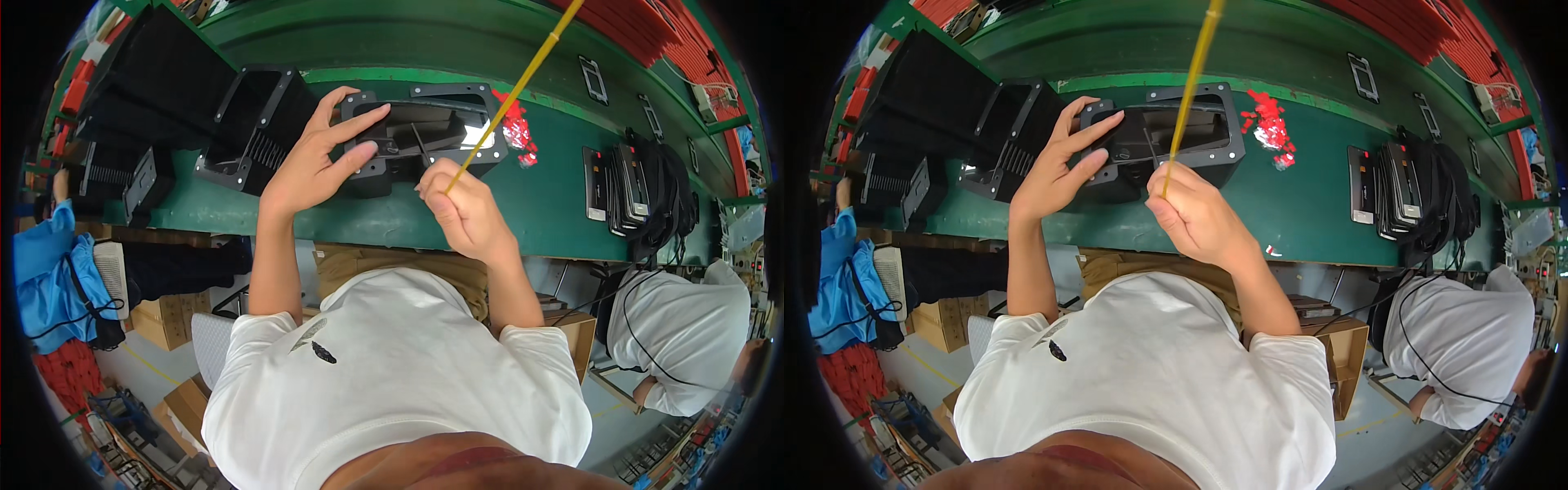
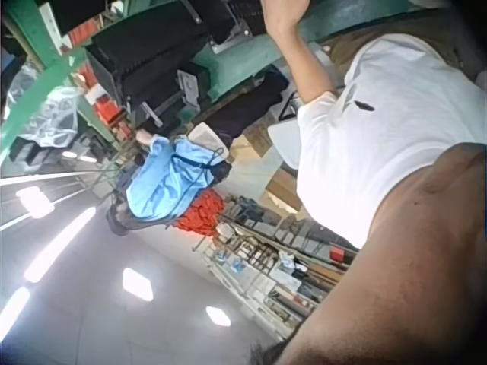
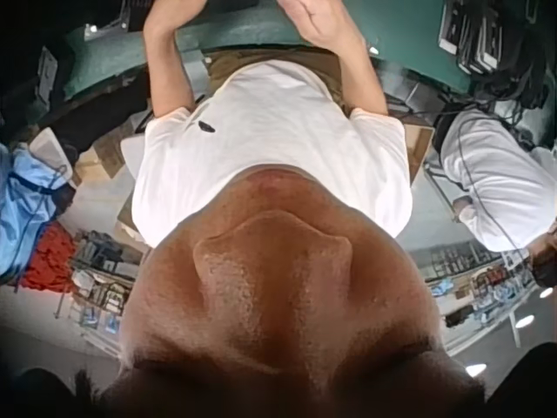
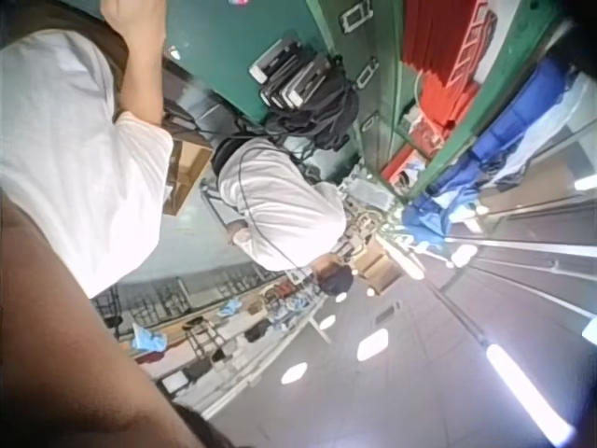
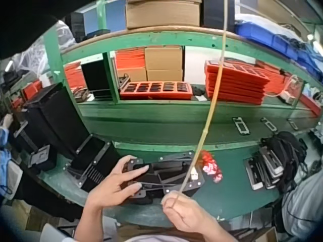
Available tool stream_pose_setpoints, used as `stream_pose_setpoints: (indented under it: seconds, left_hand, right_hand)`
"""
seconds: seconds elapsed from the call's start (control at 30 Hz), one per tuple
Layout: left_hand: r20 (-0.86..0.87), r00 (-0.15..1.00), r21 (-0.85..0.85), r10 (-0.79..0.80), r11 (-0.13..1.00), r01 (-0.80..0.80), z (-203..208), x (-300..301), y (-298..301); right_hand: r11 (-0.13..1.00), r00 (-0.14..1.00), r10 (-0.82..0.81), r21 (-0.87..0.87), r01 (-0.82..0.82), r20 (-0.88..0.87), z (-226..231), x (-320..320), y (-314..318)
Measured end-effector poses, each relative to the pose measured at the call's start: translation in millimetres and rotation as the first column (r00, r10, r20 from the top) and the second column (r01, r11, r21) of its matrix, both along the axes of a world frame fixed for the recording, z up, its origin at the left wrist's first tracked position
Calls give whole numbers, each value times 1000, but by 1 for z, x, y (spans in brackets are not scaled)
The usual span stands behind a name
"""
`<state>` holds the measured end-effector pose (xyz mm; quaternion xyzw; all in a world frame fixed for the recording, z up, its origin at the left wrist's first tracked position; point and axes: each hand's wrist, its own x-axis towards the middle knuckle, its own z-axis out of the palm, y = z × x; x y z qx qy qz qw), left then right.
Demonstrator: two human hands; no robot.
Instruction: Assembling electronic components into plastic housings on a factory assembly line.
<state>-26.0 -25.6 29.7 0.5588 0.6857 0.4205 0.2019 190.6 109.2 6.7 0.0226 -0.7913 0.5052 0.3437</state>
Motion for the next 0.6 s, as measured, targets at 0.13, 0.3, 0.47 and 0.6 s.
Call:
stream_pose_setpoints:
  seconds: [0.13,0.3,0.47,0.6]
  left_hand:
    - [-239,969,57,-59,996,74,4,-6,-1]
    - [-270,963,62,-12,998,30,3,-5,3]
    - [-260,960,120,104,990,-75,4,-4,10]
    - [-486,809,275,331,936,-218,32,2,-9]
  right_hand:
    - [990,977,134,54,-127,-164,-25,8,-18]
    - [997,975,16,80,2,-223,-40,-6,-27]
    - [939,975,-100,-343,26,-199,-6,-23,-31]
    - [888,962,-67,-456,-64,-265,42,-7,-8]
